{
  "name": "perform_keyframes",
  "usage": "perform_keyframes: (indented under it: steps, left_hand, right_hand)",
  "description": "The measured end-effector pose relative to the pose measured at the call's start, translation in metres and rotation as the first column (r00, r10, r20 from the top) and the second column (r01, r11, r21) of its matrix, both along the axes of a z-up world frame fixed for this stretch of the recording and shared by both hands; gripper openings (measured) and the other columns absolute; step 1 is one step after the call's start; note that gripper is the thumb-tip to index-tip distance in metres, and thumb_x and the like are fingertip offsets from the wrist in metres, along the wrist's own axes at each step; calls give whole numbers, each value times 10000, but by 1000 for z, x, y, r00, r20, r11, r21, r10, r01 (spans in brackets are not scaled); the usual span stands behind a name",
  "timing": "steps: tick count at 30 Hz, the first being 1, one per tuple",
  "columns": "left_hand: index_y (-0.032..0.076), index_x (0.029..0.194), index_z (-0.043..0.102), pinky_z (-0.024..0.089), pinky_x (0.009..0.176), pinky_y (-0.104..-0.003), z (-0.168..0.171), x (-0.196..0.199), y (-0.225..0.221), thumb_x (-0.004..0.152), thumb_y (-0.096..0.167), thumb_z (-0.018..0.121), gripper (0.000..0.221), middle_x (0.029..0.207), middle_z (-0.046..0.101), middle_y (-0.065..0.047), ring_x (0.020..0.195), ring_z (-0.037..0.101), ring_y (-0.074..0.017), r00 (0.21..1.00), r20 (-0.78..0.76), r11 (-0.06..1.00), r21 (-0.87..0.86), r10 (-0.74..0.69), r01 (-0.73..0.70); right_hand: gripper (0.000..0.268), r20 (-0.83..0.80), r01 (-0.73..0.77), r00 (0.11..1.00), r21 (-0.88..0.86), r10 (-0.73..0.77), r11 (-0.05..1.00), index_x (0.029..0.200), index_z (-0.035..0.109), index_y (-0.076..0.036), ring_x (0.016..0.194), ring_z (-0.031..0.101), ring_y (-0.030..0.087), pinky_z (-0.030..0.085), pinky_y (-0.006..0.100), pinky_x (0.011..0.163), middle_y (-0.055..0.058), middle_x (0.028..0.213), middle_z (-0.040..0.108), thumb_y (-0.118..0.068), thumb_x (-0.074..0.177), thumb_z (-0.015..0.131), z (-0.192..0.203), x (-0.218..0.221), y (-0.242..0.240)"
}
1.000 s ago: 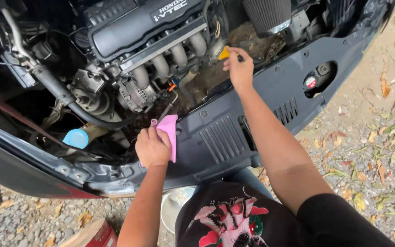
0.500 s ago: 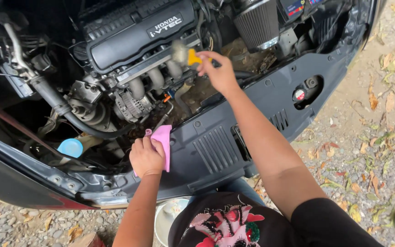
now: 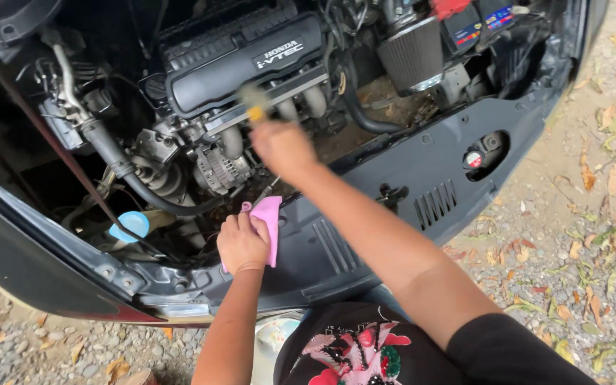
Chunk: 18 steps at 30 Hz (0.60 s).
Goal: Cleaning a car engine bay using a small brush and a cloth for detailed scrubbing
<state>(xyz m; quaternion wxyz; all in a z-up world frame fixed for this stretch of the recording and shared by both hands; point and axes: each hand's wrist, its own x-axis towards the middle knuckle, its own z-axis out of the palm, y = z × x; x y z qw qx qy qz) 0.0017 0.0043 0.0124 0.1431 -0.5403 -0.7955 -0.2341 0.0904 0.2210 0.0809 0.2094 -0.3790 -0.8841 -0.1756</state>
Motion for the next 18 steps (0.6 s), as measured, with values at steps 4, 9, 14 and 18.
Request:
perform_keyframes:
  steps: [4,9,14,18]
  left_hand:
    - [148,881,627,483,579,-412,9,3,-6,912,303,553,175,803,518,-68,673,570,-302,999,-34,1000,12,-10,10]
    - [138,888,635,488,586,-411,5,1,-5,912,312,560,191,813,524,-78,690,575,-307,999,-20,1000,6,-26,26]
    - [72,985,732,432,583,-515,14,0,-7,970,247,602,219,801,545,-153,705,562,-386,995,57,995,-43,-87,89]
    - [156,898,673,512,597,-392,-8,-7,-5,972,364,609,230,817,553,-61,704,611,-289,999,25,998,-50,-41,42]
  right_hand:
    - [213,-626,-481,779,-560,35,675,1148,733,-80,961,737,409,589,507,844,184,1001,779,-173,983,636,13,-31,-25]
    - [187,-788,-575,453,-615,-417,540,1102,731,-29,689,789,268,637,347,702,158,777,769,-22,945,630,-5,54,38]
    - [340,-598,56,448,-723,-664,689,1166,718,-147,638,823,187,595,272,586,87,887,802,-351,988,512,-28,179,72]
    - [213,-531,156,450,-745,-718,649,1161,740,-222,769,796,224,651,355,757,76,814,791,-322,1008,632,-36,218,35]
